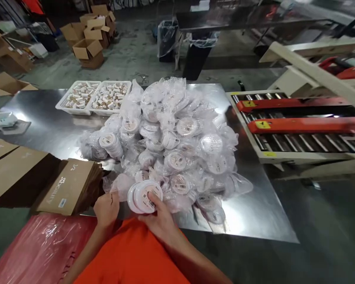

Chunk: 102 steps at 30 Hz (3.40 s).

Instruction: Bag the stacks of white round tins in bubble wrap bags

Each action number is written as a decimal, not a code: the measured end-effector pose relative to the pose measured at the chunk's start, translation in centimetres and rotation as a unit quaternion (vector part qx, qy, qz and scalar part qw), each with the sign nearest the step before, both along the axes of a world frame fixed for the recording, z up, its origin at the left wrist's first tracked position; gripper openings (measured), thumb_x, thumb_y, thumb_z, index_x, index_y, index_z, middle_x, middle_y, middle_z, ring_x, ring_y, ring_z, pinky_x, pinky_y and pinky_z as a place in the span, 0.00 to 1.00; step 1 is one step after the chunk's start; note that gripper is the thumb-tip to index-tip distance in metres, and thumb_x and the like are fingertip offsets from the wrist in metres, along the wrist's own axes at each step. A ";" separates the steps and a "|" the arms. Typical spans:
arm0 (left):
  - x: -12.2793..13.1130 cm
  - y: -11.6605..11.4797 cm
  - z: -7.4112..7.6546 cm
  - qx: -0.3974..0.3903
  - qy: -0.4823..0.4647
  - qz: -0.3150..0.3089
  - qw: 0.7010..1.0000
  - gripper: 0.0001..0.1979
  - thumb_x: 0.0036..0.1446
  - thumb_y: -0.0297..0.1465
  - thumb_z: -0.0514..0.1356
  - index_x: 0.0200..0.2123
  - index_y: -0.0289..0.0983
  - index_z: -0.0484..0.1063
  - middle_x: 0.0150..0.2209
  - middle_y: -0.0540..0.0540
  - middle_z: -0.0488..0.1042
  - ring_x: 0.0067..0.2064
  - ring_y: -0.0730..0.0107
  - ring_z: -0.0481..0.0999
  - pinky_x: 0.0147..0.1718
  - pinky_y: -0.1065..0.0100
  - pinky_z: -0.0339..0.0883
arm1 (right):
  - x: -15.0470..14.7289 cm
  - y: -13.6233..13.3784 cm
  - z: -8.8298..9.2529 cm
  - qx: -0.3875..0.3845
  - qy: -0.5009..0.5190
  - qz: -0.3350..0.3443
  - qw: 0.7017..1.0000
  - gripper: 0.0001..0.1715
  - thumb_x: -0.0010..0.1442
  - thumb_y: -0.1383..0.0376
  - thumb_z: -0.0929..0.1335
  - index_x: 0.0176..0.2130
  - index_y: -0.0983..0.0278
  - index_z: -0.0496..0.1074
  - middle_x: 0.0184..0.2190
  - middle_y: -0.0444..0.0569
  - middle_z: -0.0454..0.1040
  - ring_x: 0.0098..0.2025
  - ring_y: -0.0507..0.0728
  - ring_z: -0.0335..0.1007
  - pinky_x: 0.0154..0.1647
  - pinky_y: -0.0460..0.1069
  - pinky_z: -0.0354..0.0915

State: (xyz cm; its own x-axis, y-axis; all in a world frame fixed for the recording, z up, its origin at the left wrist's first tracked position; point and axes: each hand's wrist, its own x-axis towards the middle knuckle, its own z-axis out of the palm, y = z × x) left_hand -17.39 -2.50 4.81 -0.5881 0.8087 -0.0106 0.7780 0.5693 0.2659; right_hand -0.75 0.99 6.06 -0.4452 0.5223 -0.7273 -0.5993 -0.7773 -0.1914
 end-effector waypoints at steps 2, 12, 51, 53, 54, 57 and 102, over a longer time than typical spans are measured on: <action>0.3 0.1 0.0 -0.012 0.023 -0.027 0.999 0.24 0.62 0.33 0.48 0.20 0.31 0.75 0.23 0.36 0.76 0.23 0.64 0.72 0.23 0.69 0.47 | 0.0 -0.5 0.4 -0.032 0.056 0.028 0.998 0.20 0.44 0.60 0.77 0.37 0.63 0.73 0.33 0.46 0.79 0.37 0.61 0.74 0.40 0.60 0.70; 0.9 -3.1 -1.5 0.134 -0.008 -0.233 0.963 0.22 0.63 0.28 0.47 0.20 0.36 0.72 0.21 0.45 0.73 0.23 0.72 0.72 0.23 0.72 0.56 | -2.1 1.6 0.1 -0.042 0.012 -0.100 0.994 0.15 0.47 0.69 0.74 0.37 0.62 0.73 0.33 0.44 0.79 0.33 0.54 0.74 0.33 0.49 0.71; 1.0 -1.2 0.3 0.261 -0.172 -0.090 0.946 0.11 0.61 0.35 0.52 0.35 0.37 0.71 0.27 0.48 0.73 0.27 0.72 0.71 0.29 0.73 0.63 | -0.6 -1.2 -1.8 0.530 -0.406 0.136 0.732 0.27 0.42 0.66 0.74 0.44 0.58 0.70 0.40 0.48 0.72 0.42 0.61 0.65 0.49 0.56 0.61; 0.8 -1.0 0.5 0.293 -0.145 -0.135 0.935 0.10 0.62 0.33 0.52 0.34 0.37 0.71 0.28 0.47 0.73 0.30 0.70 0.72 0.31 0.71 0.64 | -0.5 -1.1 -1.6 0.532 -0.443 0.157 0.704 0.30 0.44 0.64 0.73 0.49 0.59 0.68 0.41 0.49 0.72 0.41 0.61 0.65 0.47 0.56 0.61; 0.8 -1.0 0.6 0.310 -0.122 -0.158 0.930 0.09 0.62 0.32 0.52 0.34 0.37 0.71 0.28 0.46 0.74 0.31 0.69 0.73 0.32 0.71 0.65 | -0.5 -1.0 -1.4 0.530 -0.450 0.161 0.700 0.31 0.46 0.63 0.73 0.51 0.59 0.67 0.41 0.50 0.72 0.41 0.61 0.66 0.46 0.56 0.62; 1.1 -0.8 1.0 0.323 -0.047 -0.213 0.921 0.08 0.60 0.30 0.54 0.33 0.36 0.72 0.26 0.45 0.74 0.30 0.68 0.72 0.34 0.68 0.65 | -0.5 -0.2 -1.0 0.521 -0.467 0.129 0.703 0.34 0.48 0.60 0.73 0.54 0.59 0.64 0.43 0.51 0.71 0.42 0.60 0.66 0.44 0.54 0.63; 0.4 0.5 3.2 0.226 -0.762 0.219 0.566 0.17 0.42 0.32 0.70 0.28 0.37 0.64 0.17 0.60 0.61 0.18 0.85 0.59 0.17 0.80 0.56 | -3.1 0.0 -4.0 0.278 -0.235 0.075 0.928 0.20 0.52 0.48 0.70 0.26 0.62 0.67 0.23 0.41 0.63 0.27 0.50 0.55 0.28 0.45 0.55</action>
